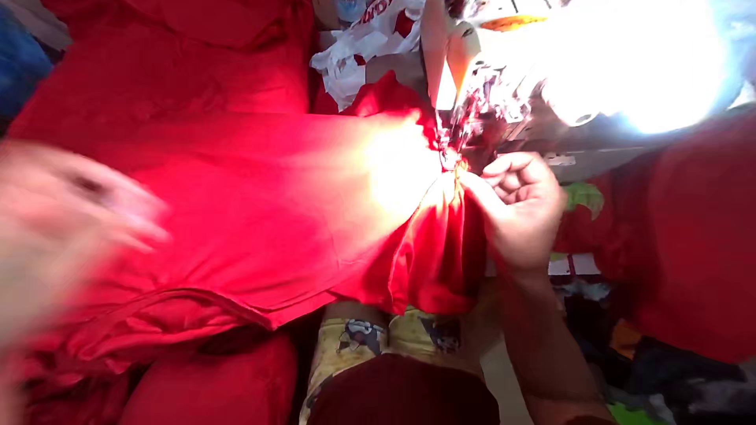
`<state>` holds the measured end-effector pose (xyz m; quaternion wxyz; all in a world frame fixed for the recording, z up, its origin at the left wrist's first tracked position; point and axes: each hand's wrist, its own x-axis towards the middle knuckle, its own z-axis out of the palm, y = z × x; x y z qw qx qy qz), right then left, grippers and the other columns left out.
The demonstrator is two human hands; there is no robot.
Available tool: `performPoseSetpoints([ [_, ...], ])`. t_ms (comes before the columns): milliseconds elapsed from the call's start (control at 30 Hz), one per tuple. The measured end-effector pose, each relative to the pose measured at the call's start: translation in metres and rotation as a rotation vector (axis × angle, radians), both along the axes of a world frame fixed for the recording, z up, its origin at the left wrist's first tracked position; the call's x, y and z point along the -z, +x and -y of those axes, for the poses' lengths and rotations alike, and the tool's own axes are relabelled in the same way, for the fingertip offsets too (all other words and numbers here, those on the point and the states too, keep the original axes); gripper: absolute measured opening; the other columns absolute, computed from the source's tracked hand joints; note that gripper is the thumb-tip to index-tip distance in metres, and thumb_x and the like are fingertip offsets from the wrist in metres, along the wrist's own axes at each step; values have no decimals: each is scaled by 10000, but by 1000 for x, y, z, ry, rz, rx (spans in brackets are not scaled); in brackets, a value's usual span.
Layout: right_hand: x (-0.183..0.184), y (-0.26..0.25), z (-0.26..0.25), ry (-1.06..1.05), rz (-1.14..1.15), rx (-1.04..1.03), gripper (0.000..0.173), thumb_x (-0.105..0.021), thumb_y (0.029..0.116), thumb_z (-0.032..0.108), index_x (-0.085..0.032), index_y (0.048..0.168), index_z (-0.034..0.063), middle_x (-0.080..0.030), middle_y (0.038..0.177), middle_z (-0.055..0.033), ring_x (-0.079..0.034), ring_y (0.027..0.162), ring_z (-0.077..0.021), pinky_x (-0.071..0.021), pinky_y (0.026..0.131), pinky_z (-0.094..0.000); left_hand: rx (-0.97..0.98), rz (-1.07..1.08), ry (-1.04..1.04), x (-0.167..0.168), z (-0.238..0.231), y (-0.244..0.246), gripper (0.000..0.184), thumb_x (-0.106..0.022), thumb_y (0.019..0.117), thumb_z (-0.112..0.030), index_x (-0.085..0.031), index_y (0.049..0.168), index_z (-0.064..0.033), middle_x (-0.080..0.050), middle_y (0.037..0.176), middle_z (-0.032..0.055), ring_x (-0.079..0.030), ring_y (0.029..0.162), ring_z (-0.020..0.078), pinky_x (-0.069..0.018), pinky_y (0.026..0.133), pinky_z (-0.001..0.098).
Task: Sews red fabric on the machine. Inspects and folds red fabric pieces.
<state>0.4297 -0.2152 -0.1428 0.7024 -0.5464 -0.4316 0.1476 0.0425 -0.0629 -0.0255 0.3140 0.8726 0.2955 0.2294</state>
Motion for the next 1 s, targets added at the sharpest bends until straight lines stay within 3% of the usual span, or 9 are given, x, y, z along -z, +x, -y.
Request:
performPoseSetpoints([
  [67,-4,2,1,-48,51,-6,224,-719,882,12,-594,1045,102,-627,761,130,-571,597,81,-500,551,-84,146,-224,-490,44,93,65,265,-611,991,-381,-694,1068,-142,-722,963,-70,-663,822,-46,-553,709,143],
  [133,-8,1,6,-98,82,-6,194,-700,921,47,-582,1067,94,-616,780,120,-552,589,91,-488,542,-75,196,-292,-980,90,135,103,488,-584,1003,-354,-566,1337,1,-680,1209,68,-680,1014,81,-570,862,270],
  [267,-9,-1,24,-233,88,-43,167,-638,977,117,-568,1126,94,-601,825,104,-541,612,94,-474,562,-76,-492,339,-1340,122,164,144,196,-407,1092,-153,-546,1153,-28,-697,1040,49,-705,947,141,-597,852,329],
  [400,5,5,44,-253,31,-173,158,-634,941,70,-581,1089,89,-610,799,101,-548,614,73,-484,574,-102,-407,378,-1215,80,160,127,282,-435,1055,-112,-666,900,-155,-731,878,-42,-695,806,43,-588,742,227],
  [500,15,2,48,-271,3,-203,172,-628,935,43,-579,1099,52,-631,822,50,-582,637,45,-512,591,-126,-353,435,-753,30,136,115,280,-560,1018,-263,-704,787,-329,-713,800,-165,-658,761,-67,-557,693,144],
  [567,15,-7,47,-272,-142,-209,116,-592,963,46,-608,1076,65,-635,805,27,-598,633,3,-532,576,-169,-252,683,-576,16,111,125,301,-381,1078,-257,-677,1026,-251,-715,1012,-88,-671,998,36,-565,927,280],
  [700,8,-19,42,-289,-492,-335,80,-524,1023,88,-596,1058,88,-634,875,14,-637,708,-44,-586,654,-250,-312,368,-605,65,135,152,78,-560,1002,-249,-597,941,-217,-652,786,-151,-618,720,-62,-529,651,142],
  [833,23,-37,42,-215,-343,-283,130,-645,962,90,-598,1070,35,-639,841,-22,-577,636,-32,-507,572,-205,-495,341,-368,88,159,156,161,-630,954,-112,-575,1081,-31,-657,899,-150,-651,871,-82,-562,822,152],
  [1000,35,-67,45,-22,-460,-106,287,-681,885,-21,-524,1119,34,-660,910,-19,-653,778,-36,-574,694,-230,-588,529,-366,84,151,138,106,-447,1069,-175,-540,1108,-145,-688,936,-175,-676,924,-47,-577,866,190],
])
